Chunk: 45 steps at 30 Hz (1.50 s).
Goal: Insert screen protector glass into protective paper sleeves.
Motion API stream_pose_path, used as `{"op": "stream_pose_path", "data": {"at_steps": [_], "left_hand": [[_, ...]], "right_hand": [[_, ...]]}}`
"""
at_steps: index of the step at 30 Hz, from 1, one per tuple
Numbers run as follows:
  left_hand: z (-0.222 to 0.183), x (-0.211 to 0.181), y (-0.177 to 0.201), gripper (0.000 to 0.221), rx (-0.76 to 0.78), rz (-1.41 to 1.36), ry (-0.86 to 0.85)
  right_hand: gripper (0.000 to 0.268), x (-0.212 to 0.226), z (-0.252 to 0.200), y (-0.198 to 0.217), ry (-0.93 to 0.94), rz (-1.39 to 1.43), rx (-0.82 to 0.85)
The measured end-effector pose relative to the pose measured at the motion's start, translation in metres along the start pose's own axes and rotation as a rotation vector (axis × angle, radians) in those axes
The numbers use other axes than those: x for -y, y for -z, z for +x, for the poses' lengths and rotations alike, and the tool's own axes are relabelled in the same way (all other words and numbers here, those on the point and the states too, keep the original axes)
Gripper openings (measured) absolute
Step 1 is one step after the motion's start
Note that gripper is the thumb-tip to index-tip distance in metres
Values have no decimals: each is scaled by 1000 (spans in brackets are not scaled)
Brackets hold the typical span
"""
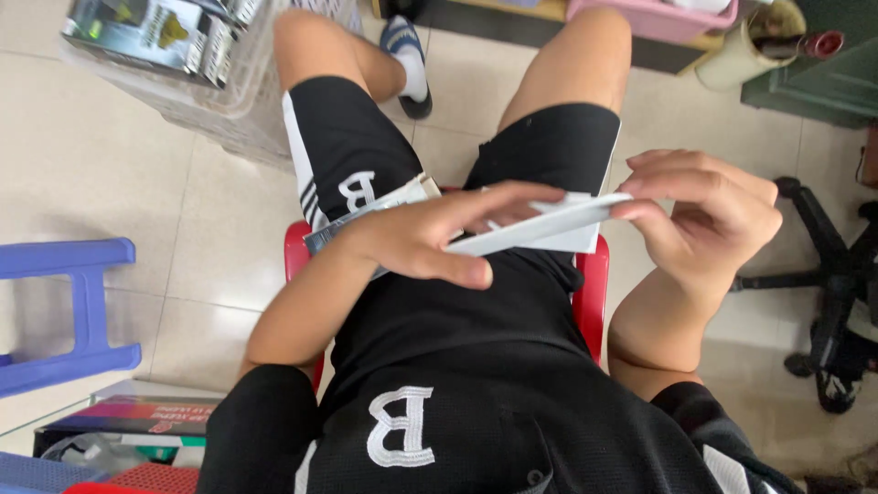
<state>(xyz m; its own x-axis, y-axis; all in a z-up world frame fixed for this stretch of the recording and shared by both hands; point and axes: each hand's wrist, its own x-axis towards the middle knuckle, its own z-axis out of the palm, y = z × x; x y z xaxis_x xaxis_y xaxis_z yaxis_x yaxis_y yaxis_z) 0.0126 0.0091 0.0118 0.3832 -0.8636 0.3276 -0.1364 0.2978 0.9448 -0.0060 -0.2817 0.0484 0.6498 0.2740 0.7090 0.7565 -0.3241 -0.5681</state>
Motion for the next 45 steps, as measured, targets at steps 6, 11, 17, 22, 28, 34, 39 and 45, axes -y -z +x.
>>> {"op": "stream_pose_path", "data": {"at_steps": [6,11,17,22,28,34,39,45], "left_hand": [[22,-2,-17,73,-32,-120,100],[9,-16,-16,71,-110,93,165],[-3,-13,-17,74,-171,138,170],[-2,-8,-16,74,-154,148,181],[1,-4,-15,73,-195,111,252],[-1,4,-12,72,-228,186,235],[1,8,-9,73,-242,207,271],[-2,7,-7,70,-236,180,184]], "right_hand": [[23,14,24,-24,91,105,-199],[29,19,27,-22,157,43,-40],[33,26,30,-20,26,85,85],[29,17,28,-28,167,19,17],[29,14,29,-33,167,-76,0],[28,14,27,-29,133,-140,-25],[30,14,32,-25,87,-179,56],[28,19,38,-21,189,-165,137]]}}
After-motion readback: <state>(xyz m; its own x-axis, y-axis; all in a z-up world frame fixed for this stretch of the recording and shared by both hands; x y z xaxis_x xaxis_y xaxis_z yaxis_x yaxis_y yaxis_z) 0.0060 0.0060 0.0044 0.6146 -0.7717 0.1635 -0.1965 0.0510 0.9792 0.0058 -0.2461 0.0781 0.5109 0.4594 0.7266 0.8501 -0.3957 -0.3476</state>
